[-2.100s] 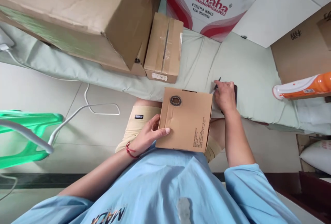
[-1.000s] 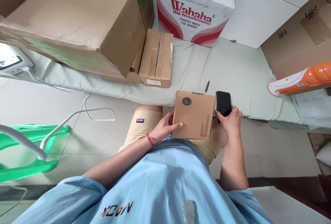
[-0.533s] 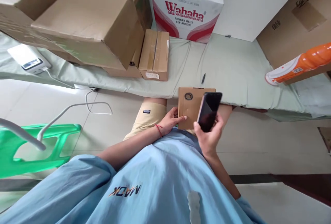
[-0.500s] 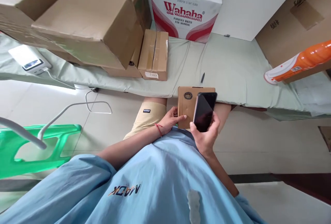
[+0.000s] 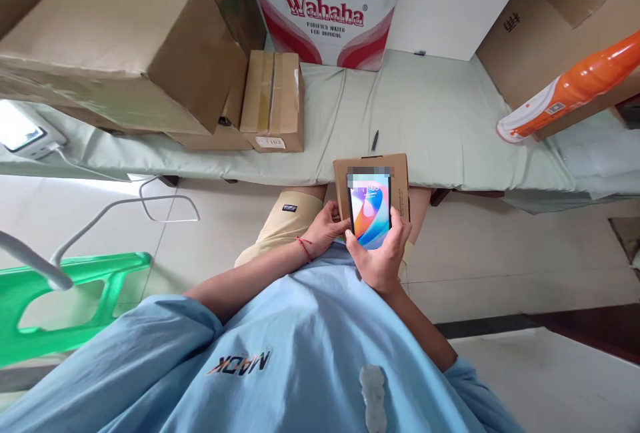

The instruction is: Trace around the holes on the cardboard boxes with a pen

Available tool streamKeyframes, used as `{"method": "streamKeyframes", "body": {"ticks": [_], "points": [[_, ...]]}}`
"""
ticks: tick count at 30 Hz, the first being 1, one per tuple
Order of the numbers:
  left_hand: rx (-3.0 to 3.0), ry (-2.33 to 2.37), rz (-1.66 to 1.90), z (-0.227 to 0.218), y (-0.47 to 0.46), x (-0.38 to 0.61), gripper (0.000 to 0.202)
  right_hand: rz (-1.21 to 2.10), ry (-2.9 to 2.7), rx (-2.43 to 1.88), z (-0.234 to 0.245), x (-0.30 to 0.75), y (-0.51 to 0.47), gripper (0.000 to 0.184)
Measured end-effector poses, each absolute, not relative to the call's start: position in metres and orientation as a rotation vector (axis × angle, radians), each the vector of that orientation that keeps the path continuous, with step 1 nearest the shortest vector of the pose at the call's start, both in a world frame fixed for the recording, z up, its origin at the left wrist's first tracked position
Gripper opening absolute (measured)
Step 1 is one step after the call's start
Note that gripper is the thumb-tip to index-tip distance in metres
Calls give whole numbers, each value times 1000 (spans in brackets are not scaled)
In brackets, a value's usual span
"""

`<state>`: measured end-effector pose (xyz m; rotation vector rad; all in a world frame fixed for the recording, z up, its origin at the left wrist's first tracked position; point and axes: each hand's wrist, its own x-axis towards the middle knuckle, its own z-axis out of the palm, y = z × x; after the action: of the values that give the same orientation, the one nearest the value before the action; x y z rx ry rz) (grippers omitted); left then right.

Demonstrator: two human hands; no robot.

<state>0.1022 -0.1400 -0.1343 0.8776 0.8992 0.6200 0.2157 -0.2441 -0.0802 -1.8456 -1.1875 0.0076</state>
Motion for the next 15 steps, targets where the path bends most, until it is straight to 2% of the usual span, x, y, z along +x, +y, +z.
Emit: {"method": "streamKeyframes", "body": {"ticks": [7, 15], "points": [[889, 908, 609, -129, -140, 105, 77, 56, -1175, -1840, -82, 217, -245, 89], [839, 918, 590, -126, -140, 104, 73, -11, -1190, -1797, -81, 219, -246, 85]]}}
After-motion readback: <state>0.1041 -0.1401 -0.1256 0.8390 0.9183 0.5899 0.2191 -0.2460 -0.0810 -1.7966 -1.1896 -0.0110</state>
